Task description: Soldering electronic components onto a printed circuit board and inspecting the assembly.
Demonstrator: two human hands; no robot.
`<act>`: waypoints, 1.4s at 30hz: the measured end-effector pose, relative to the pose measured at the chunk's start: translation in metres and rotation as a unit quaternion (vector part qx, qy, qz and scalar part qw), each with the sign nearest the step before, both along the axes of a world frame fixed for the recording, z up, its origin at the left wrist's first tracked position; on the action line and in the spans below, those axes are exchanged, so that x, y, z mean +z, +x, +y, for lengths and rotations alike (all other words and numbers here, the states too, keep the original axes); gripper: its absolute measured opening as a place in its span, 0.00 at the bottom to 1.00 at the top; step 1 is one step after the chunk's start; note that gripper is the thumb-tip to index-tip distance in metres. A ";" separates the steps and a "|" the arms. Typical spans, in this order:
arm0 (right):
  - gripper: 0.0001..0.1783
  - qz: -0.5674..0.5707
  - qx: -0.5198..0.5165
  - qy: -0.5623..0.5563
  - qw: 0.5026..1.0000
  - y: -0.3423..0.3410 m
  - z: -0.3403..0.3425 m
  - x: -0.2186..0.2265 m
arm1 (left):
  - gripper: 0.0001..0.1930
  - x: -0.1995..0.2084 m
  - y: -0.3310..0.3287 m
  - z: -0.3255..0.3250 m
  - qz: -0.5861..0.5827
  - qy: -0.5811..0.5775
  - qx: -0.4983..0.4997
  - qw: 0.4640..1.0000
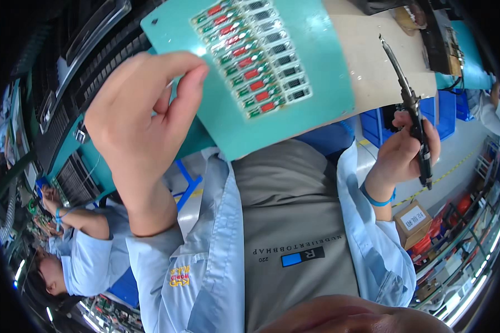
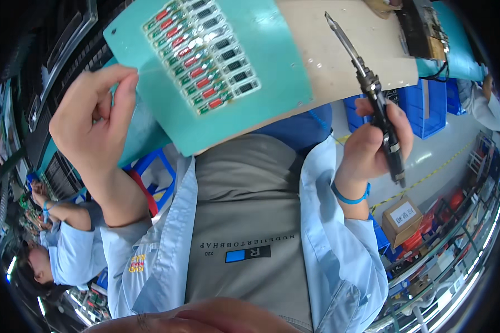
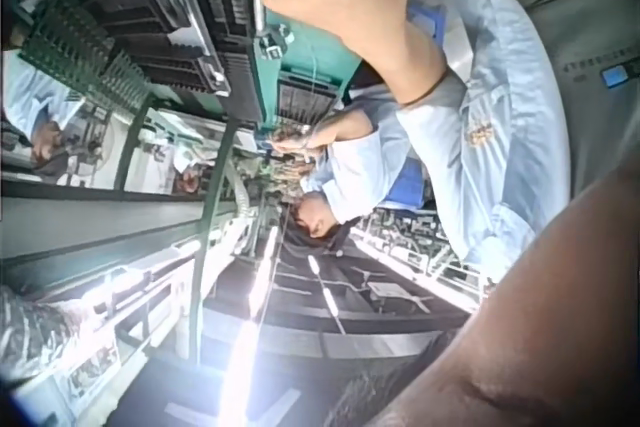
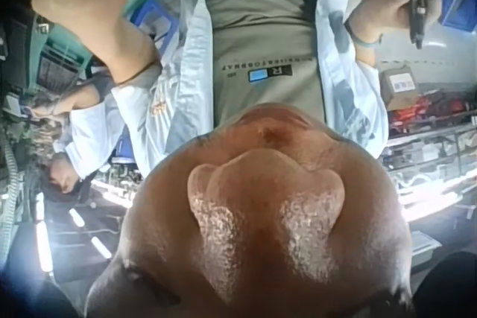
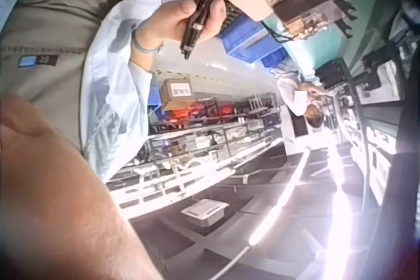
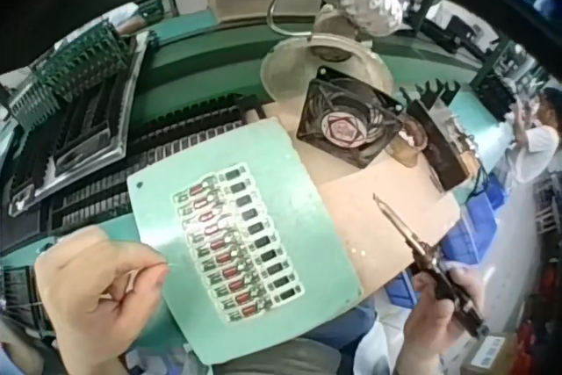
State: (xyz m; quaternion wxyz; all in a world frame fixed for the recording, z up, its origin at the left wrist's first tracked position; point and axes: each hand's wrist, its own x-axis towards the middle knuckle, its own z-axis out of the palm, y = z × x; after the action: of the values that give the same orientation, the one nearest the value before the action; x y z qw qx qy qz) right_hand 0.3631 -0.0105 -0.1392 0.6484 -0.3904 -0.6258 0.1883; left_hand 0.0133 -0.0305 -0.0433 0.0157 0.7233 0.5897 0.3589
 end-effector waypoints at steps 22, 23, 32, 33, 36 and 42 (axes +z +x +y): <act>0.27 0.203 0.037 -0.055 0.977 -0.068 0.127 0.021 | 0.10 -0.003 0.076 0.176 -0.286 -0.262 -0.195 0.901; 0.27 0.208 0.042 -0.049 0.976 -0.068 0.128 0.020 | 0.10 -0.002 0.078 0.176 -0.275 -0.256 -0.192 0.907; 0.28 0.244 0.077 -0.054 0.965 -0.066 0.133 0.020 | 0.11 -0.004 0.085 0.179 -0.267 -0.250 -0.183 0.913; 0.29 0.240 0.076 -0.056 0.966 -0.066 0.133 0.020 | 0.11 -0.005 0.085 0.180 -0.258 -0.253 -0.176 0.916; 0.28 0.257 0.073 -0.061 0.962 -0.067 0.131 0.023 | 0.11 -0.009 0.087 0.183 -0.264 -0.242 -0.185 0.915; 0.29 0.237 0.074 -0.067 0.966 -0.061 0.131 0.022 | 0.13 -0.019 0.089 0.190 -0.224 -0.193 -0.189 0.936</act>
State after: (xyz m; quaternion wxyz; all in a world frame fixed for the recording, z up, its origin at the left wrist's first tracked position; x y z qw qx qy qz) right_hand 0.3018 0.1208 -0.1170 0.7349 -0.3294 -0.4675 0.3646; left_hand 0.1023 0.1594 -0.0626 0.3540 0.7051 0.4813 0.3819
